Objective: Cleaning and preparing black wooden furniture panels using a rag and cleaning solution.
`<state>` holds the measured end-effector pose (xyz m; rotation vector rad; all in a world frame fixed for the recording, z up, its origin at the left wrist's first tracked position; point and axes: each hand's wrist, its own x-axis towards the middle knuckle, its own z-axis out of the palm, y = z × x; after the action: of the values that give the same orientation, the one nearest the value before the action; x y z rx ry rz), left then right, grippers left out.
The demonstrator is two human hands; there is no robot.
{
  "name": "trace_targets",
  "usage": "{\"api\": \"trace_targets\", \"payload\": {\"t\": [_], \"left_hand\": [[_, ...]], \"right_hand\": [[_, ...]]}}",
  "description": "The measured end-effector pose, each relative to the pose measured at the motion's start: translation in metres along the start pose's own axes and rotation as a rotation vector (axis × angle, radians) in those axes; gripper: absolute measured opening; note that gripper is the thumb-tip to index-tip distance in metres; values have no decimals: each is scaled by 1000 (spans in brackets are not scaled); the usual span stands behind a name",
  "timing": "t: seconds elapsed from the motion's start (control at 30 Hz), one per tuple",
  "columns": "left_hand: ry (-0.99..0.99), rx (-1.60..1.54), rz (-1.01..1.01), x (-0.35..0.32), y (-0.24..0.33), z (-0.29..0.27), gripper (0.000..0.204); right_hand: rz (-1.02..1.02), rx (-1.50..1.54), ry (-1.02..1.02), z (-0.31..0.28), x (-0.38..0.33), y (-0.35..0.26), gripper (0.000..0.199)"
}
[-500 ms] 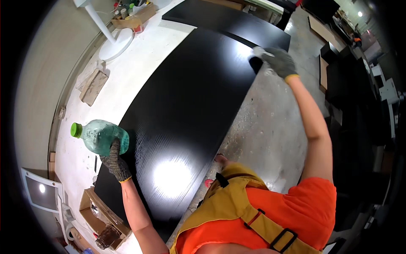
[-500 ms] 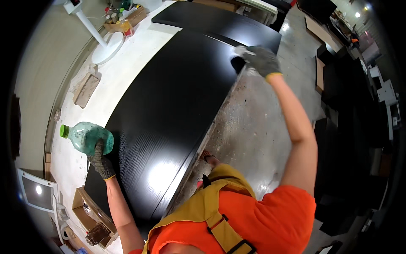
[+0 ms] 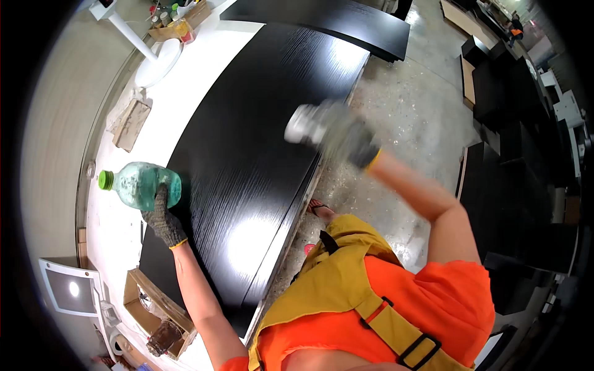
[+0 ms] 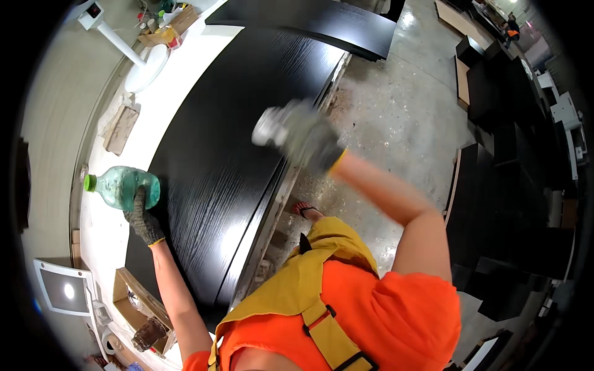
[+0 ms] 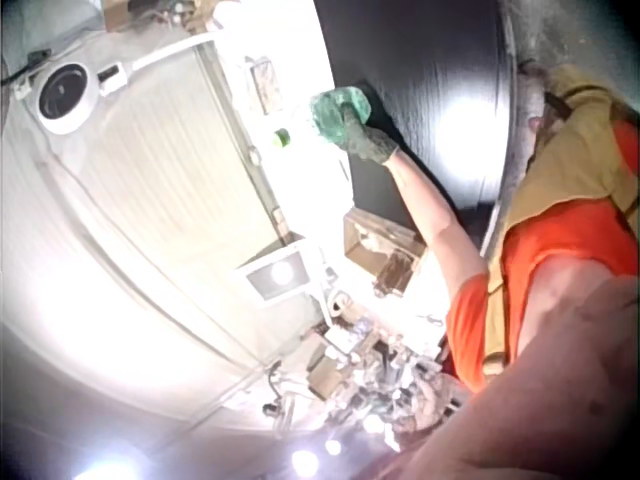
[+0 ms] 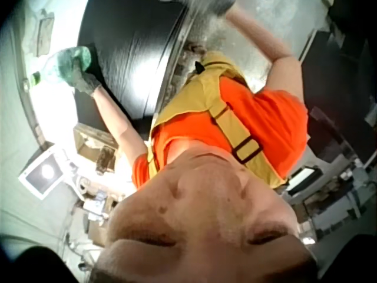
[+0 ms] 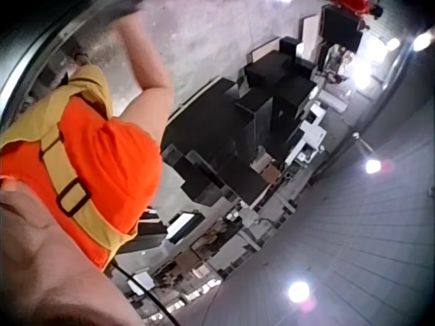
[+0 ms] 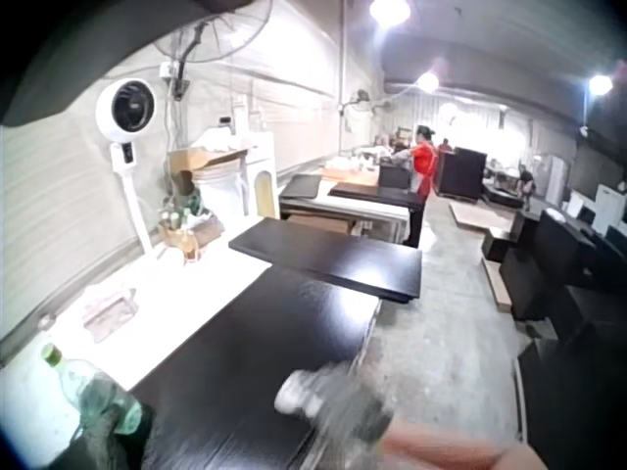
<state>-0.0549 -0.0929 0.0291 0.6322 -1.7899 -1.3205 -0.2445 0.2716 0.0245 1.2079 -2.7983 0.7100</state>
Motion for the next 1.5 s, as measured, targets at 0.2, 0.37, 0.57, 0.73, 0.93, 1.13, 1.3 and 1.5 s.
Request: {"api": "trace_targets", "payload": {"t": [0.2,0.37,0.57,0.73,0.93,1.13,1.3,1.5], "left_hand": [[18,-5,17,6,-1,13,47],[14,-11,-20,0,9,2,50],[18,-5,-22,5,9,13,53],[20,-38,-40,2,8,5,52],[22,49,-34,4,4,6,53],[21,-9,-41,9,-3,5,53],[48,1,-38,4,1,4,52],[13,19,-47,5,7,10,50]], "right_hand": [[82,-381,125,-36,27,77,31],[-352,-310,141,-5,-12,-10,28],[-255,-377,150,7,-10,35,30],[-79,-169,59,-33,-4,-10,24],[-154,-435,-87,-26,-15,-23,30],[-154,-342,52,-30,15,7,28],[-262,-280,0,-13,-28,-32,36],[-117,-376,117,-29,25,18,30]]}}
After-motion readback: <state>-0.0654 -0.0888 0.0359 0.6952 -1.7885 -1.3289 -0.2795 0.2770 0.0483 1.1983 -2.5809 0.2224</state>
